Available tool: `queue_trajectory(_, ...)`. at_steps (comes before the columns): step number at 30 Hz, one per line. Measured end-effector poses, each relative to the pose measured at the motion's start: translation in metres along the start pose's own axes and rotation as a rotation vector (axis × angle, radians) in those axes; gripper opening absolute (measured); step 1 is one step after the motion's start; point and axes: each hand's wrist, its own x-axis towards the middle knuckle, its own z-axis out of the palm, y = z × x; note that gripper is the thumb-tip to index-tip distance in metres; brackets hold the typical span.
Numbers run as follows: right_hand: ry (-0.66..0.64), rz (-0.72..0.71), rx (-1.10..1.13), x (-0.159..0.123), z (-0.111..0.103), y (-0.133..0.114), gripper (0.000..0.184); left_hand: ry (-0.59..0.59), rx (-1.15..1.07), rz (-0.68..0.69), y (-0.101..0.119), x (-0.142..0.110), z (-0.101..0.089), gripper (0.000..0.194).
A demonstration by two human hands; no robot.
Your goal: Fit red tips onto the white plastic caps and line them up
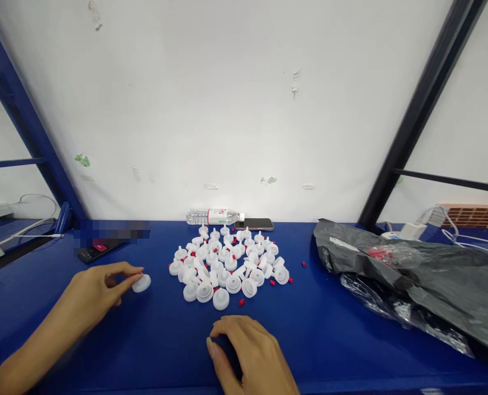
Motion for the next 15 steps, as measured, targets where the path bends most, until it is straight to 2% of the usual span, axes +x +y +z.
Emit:
queue_trajectory(3,0.016,-0.059,0.002,0.000,0.001,0.001,0.016,-0.012,0.094,-0.043,-0.006,0.026,-0.012,0.031)
queue_trajectory(6,0.027,-0.091,-0.004,0.000,0.003,0.003,0.018,-0.066,0.212,-0.070,0.002,0.052,-0.018,0.019)
queue_trajectory(11,0.020,-0.113,-0.001,0.000,0.006,0.006,0.020,-0.076,0.275,-0.080,0.018,0.105,-0.018,0.010)
queue_trajectory(15,0.026,-0.120,0.007,0.000,0.009,0.010,0.023,-0.101,0.242,-0.104,0.018,0.136,-0.012,0.008)
